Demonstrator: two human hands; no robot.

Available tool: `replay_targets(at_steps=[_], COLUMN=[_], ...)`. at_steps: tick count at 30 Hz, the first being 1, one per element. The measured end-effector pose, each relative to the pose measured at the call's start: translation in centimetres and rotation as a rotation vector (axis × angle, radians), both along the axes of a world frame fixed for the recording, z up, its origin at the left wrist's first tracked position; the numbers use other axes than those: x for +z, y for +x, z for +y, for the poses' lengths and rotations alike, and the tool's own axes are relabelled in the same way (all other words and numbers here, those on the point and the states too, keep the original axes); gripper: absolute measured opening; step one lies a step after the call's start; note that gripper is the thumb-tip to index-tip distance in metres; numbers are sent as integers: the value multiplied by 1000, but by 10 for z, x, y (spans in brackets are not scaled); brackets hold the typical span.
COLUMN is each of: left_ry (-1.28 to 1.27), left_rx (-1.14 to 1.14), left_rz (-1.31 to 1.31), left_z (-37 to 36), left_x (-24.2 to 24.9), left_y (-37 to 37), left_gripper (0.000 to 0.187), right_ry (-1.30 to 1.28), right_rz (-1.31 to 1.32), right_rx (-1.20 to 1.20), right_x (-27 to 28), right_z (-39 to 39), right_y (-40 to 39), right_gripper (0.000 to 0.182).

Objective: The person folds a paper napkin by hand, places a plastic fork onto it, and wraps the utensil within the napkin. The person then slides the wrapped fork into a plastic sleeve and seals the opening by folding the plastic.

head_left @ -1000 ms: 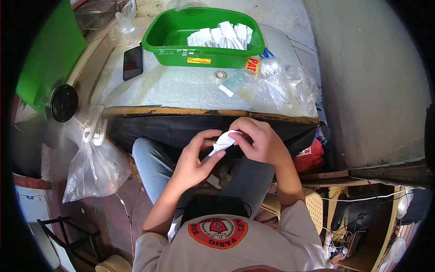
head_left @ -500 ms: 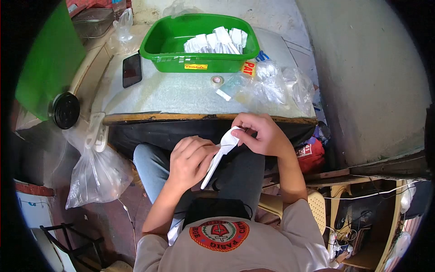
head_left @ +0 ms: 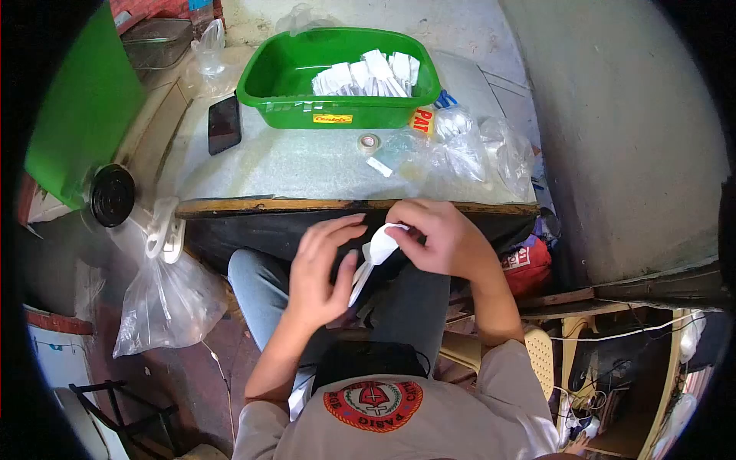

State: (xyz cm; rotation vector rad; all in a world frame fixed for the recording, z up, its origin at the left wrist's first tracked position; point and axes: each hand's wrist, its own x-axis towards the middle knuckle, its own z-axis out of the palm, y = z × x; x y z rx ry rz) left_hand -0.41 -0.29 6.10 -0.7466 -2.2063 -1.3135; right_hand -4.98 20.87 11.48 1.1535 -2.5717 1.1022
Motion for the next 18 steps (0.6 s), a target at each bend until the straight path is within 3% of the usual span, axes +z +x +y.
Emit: replay_targets(at_steps=[2, 6, 9, 12, 18], left_ry=[0, -125, -89, -270, -43], left_rx=[-18, 138, 18, -105, 22], left_rz=[-39, -106, -300, -368, -224], left_z=[19, 45, 32, 12, 15], left_x=[-1, -26, -39, -46, -18], left_y=[6, 13, 15, 17, 28], left_gripper=[51, 49, 48, 58, 67], right_ry=[0, -10, -4, -6, 23], right_rz=[66, 166, 188, 208, 270], right_rx=[-19, -62, -102, -127, -122], right_x=[1, 6, 7, 9, 8], right_z=[-7, -10, -2, 5, -1], right_y=[8, 22, 24, 26, 32], right_gripper=[12, 13, 11, 9, 8])
